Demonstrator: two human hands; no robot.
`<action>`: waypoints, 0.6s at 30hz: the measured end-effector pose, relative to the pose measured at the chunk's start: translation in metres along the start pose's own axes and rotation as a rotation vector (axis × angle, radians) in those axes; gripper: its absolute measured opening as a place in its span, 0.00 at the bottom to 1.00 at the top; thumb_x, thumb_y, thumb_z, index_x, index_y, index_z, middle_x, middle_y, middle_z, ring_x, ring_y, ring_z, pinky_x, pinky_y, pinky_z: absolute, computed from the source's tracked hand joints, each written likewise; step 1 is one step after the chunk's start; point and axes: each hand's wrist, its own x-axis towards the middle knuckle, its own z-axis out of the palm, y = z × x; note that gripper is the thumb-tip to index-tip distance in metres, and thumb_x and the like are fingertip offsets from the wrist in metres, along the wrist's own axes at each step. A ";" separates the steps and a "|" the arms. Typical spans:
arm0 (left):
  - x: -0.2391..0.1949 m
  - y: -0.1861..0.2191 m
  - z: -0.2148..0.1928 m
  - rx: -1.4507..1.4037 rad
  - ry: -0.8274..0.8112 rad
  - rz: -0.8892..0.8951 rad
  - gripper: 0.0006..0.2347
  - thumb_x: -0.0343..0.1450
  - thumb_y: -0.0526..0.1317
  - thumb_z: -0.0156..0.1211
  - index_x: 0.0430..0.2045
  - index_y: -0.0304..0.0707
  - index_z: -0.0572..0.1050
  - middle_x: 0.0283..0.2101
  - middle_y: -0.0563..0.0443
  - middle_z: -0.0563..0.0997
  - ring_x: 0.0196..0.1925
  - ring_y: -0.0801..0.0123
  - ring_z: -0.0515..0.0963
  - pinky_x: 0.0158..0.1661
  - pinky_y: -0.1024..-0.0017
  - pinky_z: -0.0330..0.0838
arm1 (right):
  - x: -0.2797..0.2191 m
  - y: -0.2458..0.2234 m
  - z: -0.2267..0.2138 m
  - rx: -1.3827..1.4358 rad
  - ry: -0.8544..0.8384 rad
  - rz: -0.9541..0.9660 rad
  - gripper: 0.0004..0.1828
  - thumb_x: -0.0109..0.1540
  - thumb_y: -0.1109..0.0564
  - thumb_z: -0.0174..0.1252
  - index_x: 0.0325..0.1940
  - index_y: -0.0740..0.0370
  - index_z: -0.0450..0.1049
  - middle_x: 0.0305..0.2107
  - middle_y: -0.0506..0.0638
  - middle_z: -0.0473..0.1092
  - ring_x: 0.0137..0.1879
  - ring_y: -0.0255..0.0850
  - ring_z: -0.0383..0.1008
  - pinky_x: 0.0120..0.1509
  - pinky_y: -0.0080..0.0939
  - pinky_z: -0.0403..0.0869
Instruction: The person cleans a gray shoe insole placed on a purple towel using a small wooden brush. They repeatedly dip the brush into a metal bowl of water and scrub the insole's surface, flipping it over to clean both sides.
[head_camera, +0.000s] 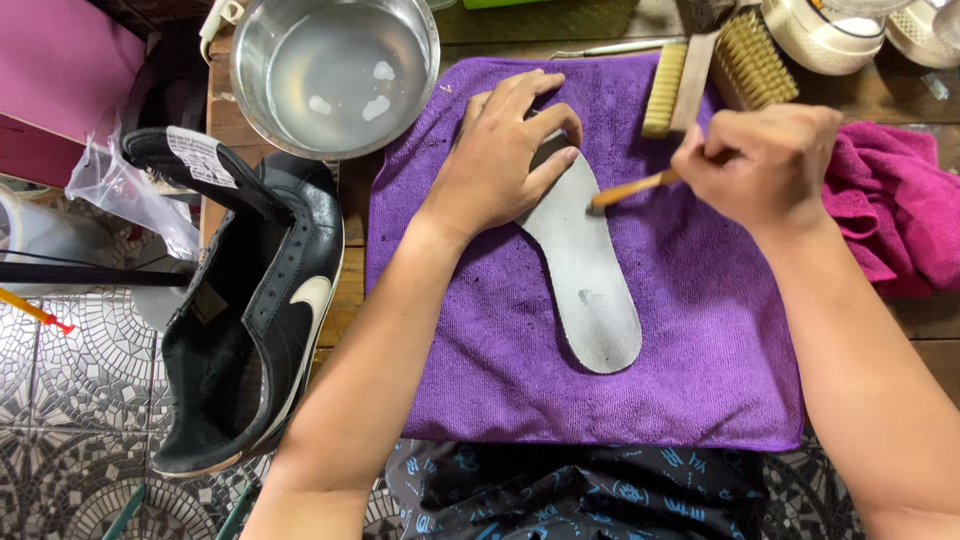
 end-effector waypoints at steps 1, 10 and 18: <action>0.001 0.000 0.000 -0.013 0.006 -0.001 0.07 0.79 0.47 0.65 0.47 0.52 0.80 0.72 0.40 0.74 0.77 0.46 0.68 0.68 0.44 0.61 | 0.002 -0.001 -0.001 -0.020 0.003 -0.007 0.21 0.65 0.59 0.75 0.23 0.50 0.73 0.15 0.44 0.62 0.24 0.43 0.70 0.34 0.48 0.68; 0.003 0.004 -0.006 -0.040 -0.005 -0.001 0.06 0.79 0.48 0.65 0.46 0.53 0.81 0.72 0.40 0.74 0.76 0.47 0.68 0.68 0.44 0.61 | 0.003 -0.012 0.000 0.026 0.035 0.006 0.27 0.69 0.61 0.73 0.19 0.50 0.69 0.14 0.40 0.65 0.22 0.40 0.70 0.30 0.44 0.62; 0.003 0.004 -0.007 -0.045 -0.016 -0.002 0.07 0.79 0.48 0.65 0.46 0.53 0.80 0.72 0.40 0.74 0.76 0.47 0.68 0.68 0.44 0.60 | 0.006 -0.012 -0.002 0.065 0.059 0.021 0.23 0.66 0.64 0.74 0.21 0.52 0.72 0.16 0.42 0.64 0.24 0.40 0.72 0.34 0.45 0.66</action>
